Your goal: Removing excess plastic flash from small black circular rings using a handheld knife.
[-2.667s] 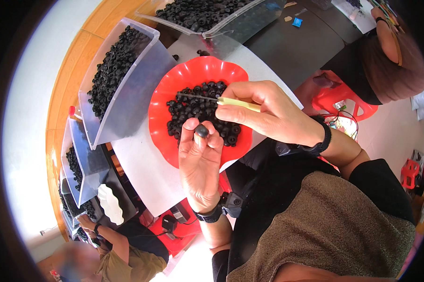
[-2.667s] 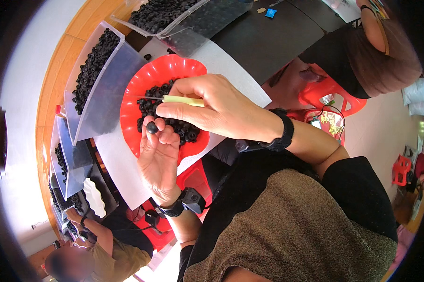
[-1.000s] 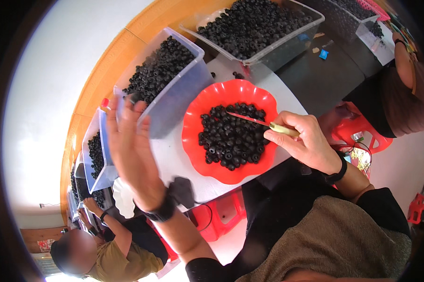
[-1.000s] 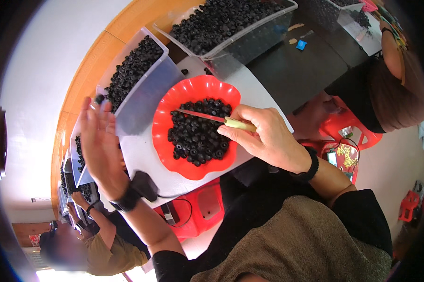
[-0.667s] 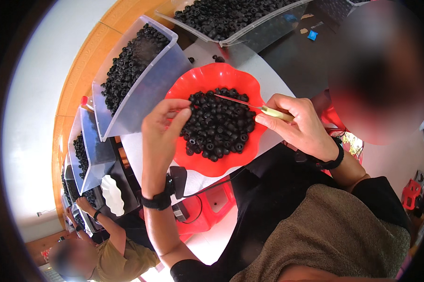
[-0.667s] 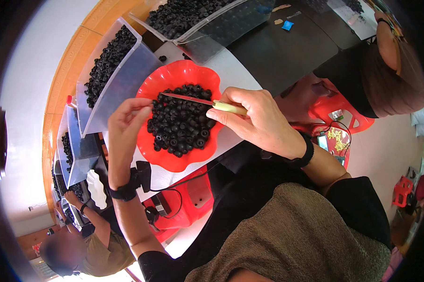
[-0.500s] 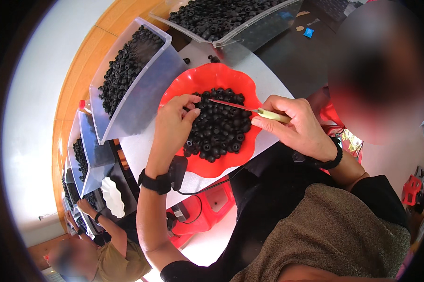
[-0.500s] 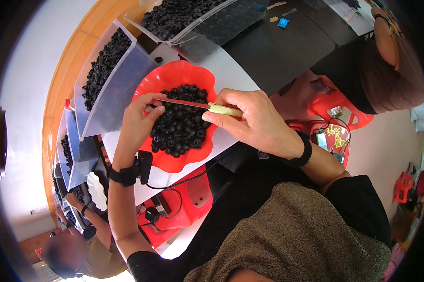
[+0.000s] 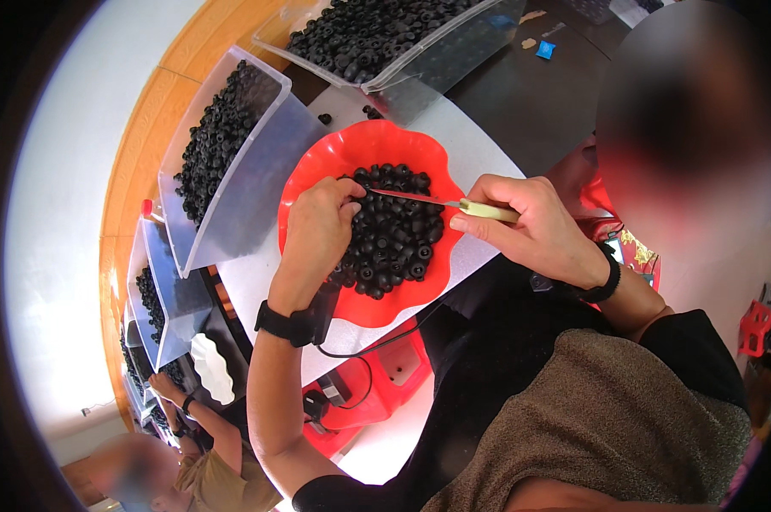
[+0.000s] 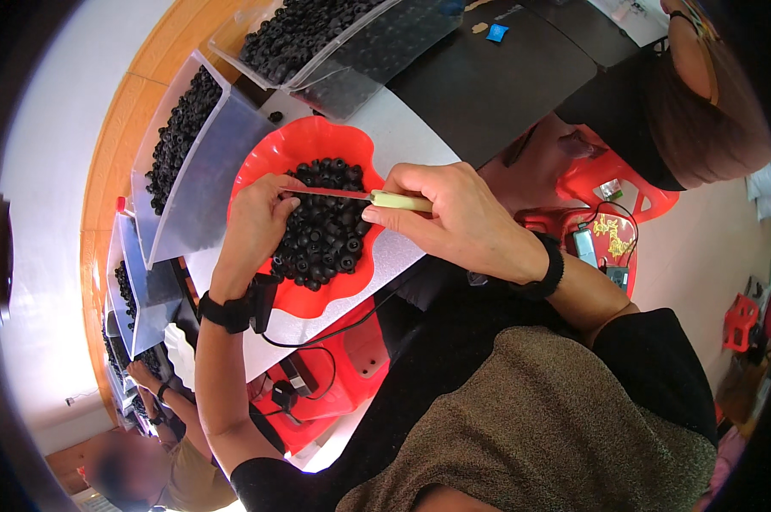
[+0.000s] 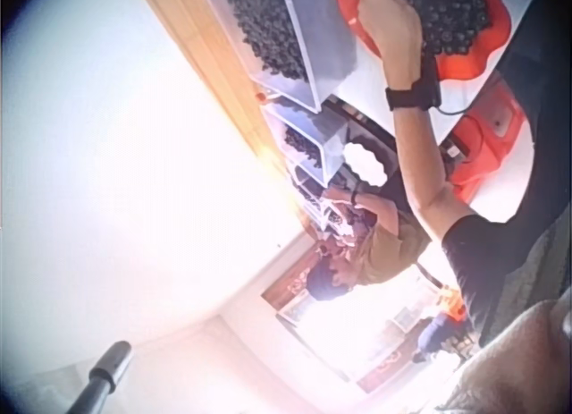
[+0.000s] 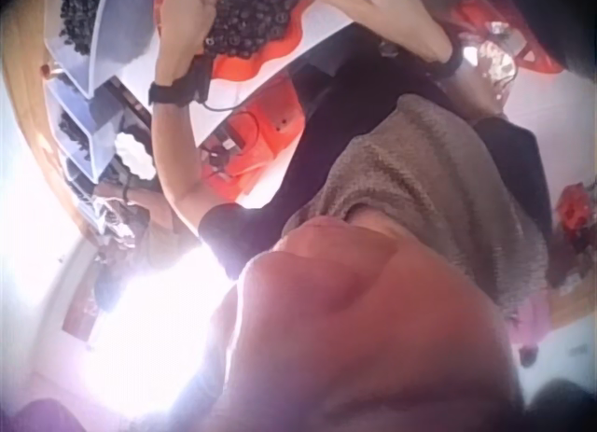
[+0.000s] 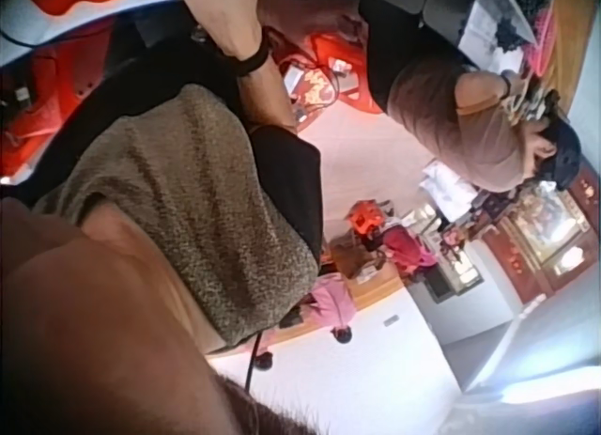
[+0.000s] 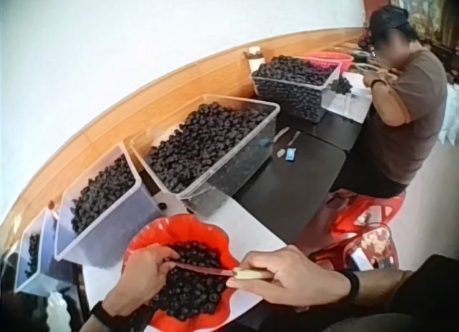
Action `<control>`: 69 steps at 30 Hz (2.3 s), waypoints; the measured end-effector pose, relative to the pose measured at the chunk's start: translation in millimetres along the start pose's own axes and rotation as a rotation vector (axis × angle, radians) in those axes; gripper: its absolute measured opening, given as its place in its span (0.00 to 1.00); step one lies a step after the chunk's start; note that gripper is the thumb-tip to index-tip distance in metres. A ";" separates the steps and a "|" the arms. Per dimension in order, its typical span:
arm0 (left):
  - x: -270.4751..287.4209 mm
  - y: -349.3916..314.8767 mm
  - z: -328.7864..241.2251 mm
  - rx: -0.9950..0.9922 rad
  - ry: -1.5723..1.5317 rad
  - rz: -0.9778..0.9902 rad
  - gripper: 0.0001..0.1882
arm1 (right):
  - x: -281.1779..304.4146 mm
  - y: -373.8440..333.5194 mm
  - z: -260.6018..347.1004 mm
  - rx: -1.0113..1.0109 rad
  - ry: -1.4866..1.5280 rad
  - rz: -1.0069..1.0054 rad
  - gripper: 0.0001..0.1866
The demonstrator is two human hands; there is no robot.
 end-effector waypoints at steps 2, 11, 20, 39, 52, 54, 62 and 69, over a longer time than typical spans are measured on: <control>6.8 -0.3 0.0 0.005 -0.041 -0.059 0.09 | 0.5 -0.5 0.1 0.008 -0.017 0.005 0.16; 36.4 -63.2 -24.5 0.506 -1.086 -0.138 0.16 | -12.3 1.1 10.1 0.066 0.087 0.006 0.18; 1.8 -100.7 -39.8 0.543 -1.863 -0.167 0.15 | -28.0 -1.4 23.2 0.048 0.044 0.131 0.16; -27.1 -109.3 -33.4 0.527 -2.255 -0.225 0.16 | -43.3 -18.3 38.9 0.328 -0.163 0.088 0.15; -25.1 -109.2 -38.9 0.575 -2.160 -0.314 0.12 | -39.2 -16.8 40.6 0.357 -0.216 -0.005 0.17; -25.2 -109.9 -39.3 0.598 -2.107 -0.356 0.12 | -38.7 -17.4 40.7 0.354 -0.214 0.002 0.17; -26.6 -108.5 -39.4 0.542 -2.055 -0.361 0.10 | -38.2 -17.0 40.1 0.366 -0.234 -0.025 0.16; -30.8 -109.1 -37.7 0.514 -1.976 -0.490 0.09 | -41.1 -15.3 38.5 0.365 -0.242 -0.048 0.15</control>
Point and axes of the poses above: each hand's wrist, its own y-axis towards the middle knuckle, its own x-axis out of the back of the hand, z = x × y, the point moved 4 cm from there along y, towards the middle knuckle, and after that the axes turned 12 degrees about -z, right-handed, at the moved point
